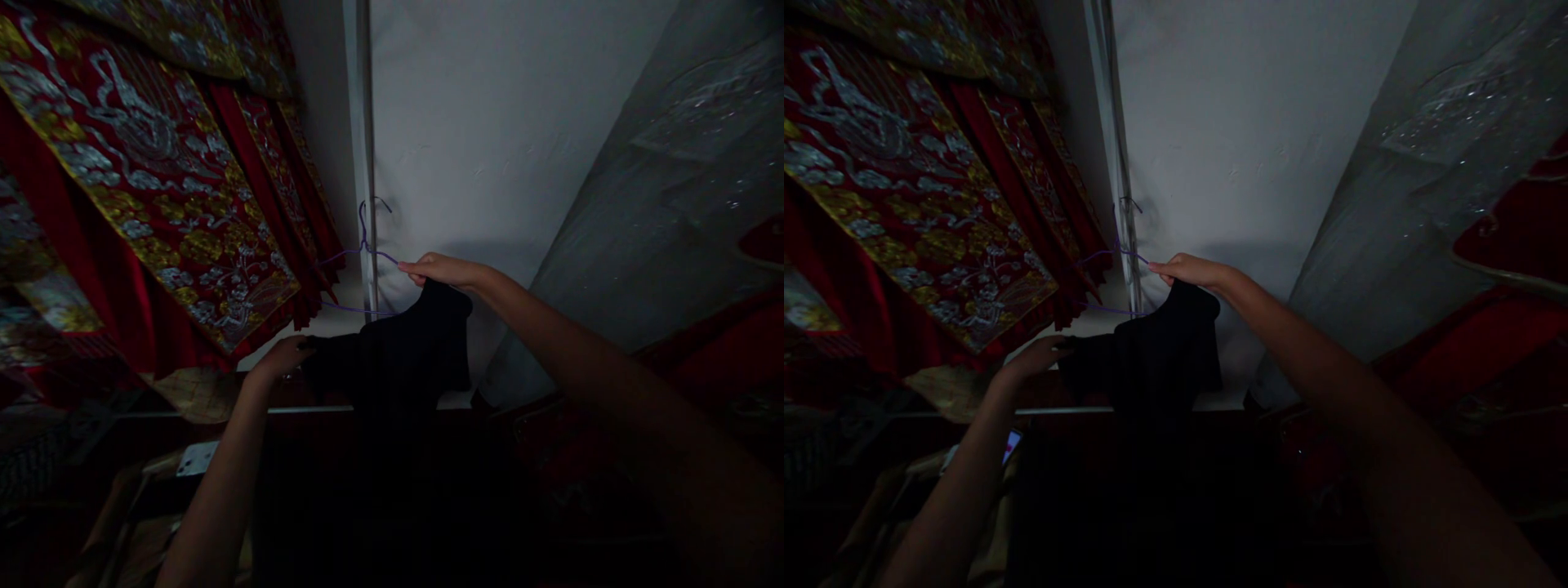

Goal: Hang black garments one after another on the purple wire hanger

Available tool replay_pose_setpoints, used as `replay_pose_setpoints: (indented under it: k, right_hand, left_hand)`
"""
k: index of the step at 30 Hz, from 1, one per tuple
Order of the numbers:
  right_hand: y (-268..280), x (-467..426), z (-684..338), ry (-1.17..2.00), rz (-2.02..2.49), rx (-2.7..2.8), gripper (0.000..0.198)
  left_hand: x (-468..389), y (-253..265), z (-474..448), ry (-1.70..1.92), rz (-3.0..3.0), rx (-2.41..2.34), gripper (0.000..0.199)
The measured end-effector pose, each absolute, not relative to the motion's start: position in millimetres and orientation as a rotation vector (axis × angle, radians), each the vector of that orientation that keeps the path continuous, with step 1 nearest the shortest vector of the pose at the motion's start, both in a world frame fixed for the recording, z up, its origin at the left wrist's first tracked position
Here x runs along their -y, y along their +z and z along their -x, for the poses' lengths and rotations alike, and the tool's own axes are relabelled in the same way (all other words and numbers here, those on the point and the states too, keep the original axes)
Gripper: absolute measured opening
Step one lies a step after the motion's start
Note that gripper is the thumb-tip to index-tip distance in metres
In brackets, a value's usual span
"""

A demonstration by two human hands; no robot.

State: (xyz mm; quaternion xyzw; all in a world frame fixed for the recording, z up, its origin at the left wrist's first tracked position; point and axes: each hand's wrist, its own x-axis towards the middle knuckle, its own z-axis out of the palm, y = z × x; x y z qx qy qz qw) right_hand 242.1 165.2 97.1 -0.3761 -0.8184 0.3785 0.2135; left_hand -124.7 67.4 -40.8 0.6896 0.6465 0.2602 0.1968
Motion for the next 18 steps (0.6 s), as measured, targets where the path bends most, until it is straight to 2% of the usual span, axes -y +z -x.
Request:
replay_pose_setpoints:
  k: [4,10,16,18]
  right_hand:
    - [111.3,-167.5,-247.2,1.056,1.075,2.296,0.062]
    - [122.7,-172.4,-251.2,1.143,1.071,2.367,0.058]
    - [128.6,-177.7,-255.2,1.204,1.214,2.289,0.057]
    - [122.4,-181.3,-262.8,1.157,1.194,2.271,0.054]
  left_hand:
    - [-103.3,-14.9,129.3,0.965,-1.989,-1.855,0.024]
    - [-115.6,-10.4,130.2,1.112,-1.982,-1.898,0.021]
    - [-100.6,3.6,118.9,1.28,-2.017,-1.361,0.018]
    - [-95.2,12.8,116.8,1.351,-1.988,-1.261,0.024]
